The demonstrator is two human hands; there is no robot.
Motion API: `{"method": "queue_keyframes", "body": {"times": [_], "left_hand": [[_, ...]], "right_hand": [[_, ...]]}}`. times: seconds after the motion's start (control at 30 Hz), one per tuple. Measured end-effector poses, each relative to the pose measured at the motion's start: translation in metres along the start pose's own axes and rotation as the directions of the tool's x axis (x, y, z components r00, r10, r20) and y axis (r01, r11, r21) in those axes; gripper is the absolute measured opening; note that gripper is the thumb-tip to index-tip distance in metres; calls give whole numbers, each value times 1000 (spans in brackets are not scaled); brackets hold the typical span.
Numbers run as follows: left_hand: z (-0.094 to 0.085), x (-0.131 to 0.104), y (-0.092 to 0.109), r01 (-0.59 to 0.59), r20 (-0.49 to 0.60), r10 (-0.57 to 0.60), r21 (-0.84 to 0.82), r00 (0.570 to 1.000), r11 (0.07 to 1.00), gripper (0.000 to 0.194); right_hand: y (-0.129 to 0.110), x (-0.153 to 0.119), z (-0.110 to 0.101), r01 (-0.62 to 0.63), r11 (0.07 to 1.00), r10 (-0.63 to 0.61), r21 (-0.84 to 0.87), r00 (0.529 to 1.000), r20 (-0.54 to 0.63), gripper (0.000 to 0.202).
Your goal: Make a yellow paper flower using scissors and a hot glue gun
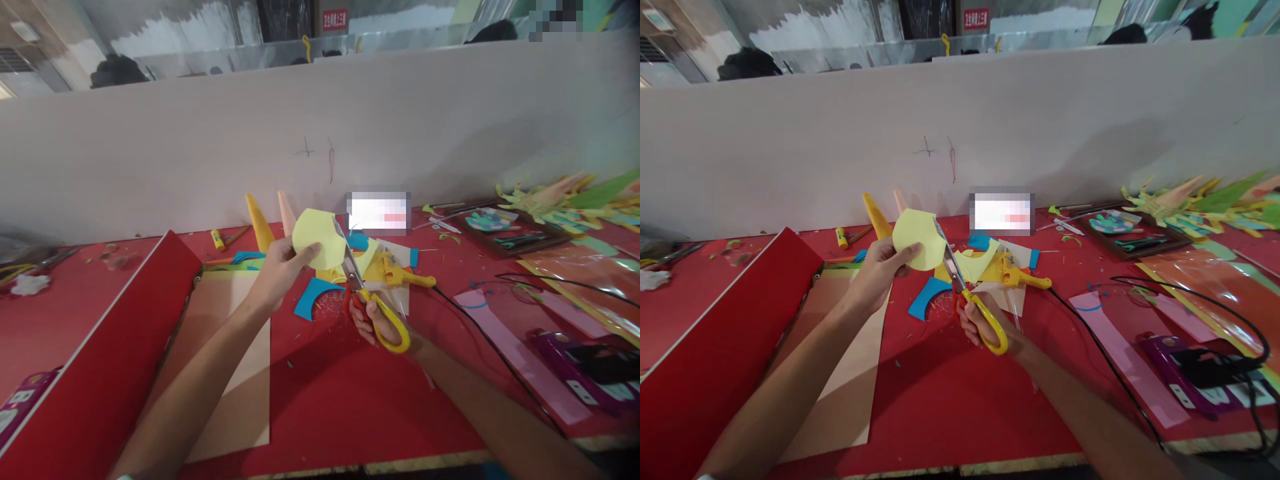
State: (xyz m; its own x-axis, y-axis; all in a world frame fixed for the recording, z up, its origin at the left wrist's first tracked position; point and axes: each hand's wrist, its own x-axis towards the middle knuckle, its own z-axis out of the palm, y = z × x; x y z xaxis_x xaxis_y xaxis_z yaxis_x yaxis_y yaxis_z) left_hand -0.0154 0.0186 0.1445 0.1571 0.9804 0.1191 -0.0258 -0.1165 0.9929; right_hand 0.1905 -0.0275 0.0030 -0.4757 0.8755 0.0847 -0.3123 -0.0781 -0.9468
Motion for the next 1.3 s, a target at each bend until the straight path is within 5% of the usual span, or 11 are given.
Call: {"method": "queue_keyframes", "body": {"times": [0.13,1.3], "left_hand": [[-2,2,2,-67,-33,67,14,997,998,42],[5,-3,-2,-21,-17,22,79,1000,997,48]], "right_hand": [[-3,-1,2,-15,1000,15,-9,1000,21,66],[-4,-1,5,-36,994,32,-103,999,-37,71]]}}
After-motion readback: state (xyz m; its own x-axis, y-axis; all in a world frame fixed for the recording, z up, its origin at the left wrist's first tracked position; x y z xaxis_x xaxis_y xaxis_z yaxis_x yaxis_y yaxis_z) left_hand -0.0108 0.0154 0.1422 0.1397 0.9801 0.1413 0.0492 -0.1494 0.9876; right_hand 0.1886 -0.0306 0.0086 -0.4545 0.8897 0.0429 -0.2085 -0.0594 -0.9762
